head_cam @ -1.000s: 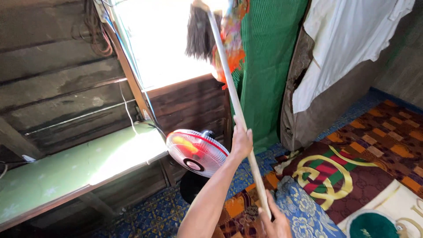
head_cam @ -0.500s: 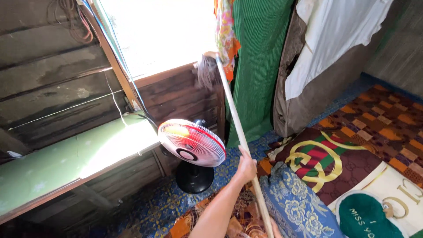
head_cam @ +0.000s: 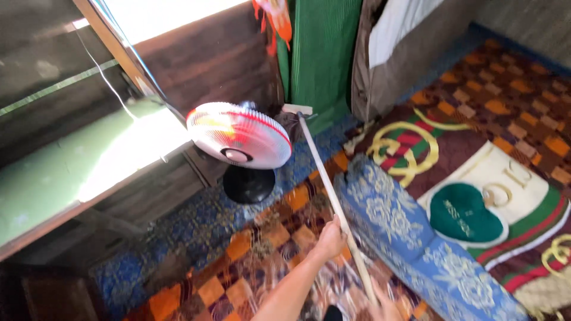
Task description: Mopping the floor using a long-handled mop.
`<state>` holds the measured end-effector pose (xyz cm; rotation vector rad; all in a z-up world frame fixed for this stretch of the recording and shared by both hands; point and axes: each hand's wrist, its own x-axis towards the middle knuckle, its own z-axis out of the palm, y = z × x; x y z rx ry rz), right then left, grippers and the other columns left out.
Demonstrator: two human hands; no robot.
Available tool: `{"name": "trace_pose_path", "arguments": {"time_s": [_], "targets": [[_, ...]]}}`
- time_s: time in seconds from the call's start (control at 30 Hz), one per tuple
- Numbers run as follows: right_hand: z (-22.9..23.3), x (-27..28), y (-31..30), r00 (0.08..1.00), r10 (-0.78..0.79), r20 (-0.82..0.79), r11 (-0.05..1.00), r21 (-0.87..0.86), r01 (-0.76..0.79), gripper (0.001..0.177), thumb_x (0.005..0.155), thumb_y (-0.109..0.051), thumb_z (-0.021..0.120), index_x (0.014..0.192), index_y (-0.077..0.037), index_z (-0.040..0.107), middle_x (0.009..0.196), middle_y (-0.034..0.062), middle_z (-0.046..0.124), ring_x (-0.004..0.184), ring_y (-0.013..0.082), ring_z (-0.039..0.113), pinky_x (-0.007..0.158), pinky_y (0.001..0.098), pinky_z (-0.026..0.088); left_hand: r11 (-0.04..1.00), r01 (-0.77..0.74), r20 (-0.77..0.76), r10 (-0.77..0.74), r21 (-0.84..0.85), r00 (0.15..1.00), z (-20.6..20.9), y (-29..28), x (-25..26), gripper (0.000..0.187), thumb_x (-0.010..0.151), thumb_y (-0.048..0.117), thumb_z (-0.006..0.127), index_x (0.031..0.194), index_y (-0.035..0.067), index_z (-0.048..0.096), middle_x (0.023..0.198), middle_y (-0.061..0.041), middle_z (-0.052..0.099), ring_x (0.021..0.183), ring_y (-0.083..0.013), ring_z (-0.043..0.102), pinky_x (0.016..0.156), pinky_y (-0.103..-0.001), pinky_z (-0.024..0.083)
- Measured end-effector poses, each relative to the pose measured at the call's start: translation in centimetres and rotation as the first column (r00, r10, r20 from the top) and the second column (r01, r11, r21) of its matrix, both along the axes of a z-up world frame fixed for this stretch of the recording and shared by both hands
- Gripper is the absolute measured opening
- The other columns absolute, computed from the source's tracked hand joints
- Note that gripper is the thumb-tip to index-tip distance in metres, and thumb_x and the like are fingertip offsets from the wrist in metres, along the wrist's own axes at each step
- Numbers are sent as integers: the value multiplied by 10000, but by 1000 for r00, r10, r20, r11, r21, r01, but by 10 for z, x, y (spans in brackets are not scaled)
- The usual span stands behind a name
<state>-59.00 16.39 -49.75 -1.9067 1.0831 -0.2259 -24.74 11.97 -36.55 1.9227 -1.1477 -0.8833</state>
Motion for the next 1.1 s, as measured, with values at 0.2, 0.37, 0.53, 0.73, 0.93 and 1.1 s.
{"name": "trace_pose_path", "arguments": {"time_s": [0.2,0.37,0.53,0.73,0.93,1.1], "targets": [[135,86,3,845,24,-534,929,324,179,759,945,-184,636,1643,-256,347,1129,272,781,1010,354,788,912,385,598,990,36,-20,-34,135,999,-21,106,-19,602,978,180,691,1453,-66,416,1338,-342,556,1287,-479,504,1086,-519,413],[-62,3,31,921,61,-385,981,191,15,727,786,-20,685,1469,-177,491,1455,166,588,1259,286,665,1006,353,546,970,42,-13,-40,241,999,-61,188,-6,521,893,73,684,1366,-39,499,1329,-310,590,1242,-475,564,1043,-475,477],[-13,-12,41,944,116,-308,993,48,-106,837,734,-49,756,1508,-165,459,1438,227,615,1324,379,596,1060,390,452,880,-39,-118,107,473,987,-10,236,12,554,949,148,592,1488,86,478,1278,-310,594,1190,-436,622,1013,-458,515],[121,29,36,936,-44,-350,957,256,141,784,864,-115,685,1574,-211,368,1425,185,632,1269,275,692,1061,333,496,887,-65,-44,96,457,994,-38,266,8,431,941,159,584,1358,49,571,1263,-274,637,1228,-439,591,1047,-484,483],[97,12,33,996,65,-62,995,80,-60,803,883,-80,706,1586,-88,319,1530,302,443,1392,403,449,1087,422,352,940,-160,-35,178,300,983,-70,278,-13,558,920,164,651,1424,20,459,1368,-281,549,1305,-447,510,1110,-483,413],[146,57,48,955,-43,-295,929,339,147,816,885,-180,680,1612,-199,309,1417,186,671,995,264,755,918,368,567,892,-107,23,108,440,994,5,257,-15,588,974,217,604,1502,76,386,1403,-264,501,1313,-450,487,1121,-491,397]]}}
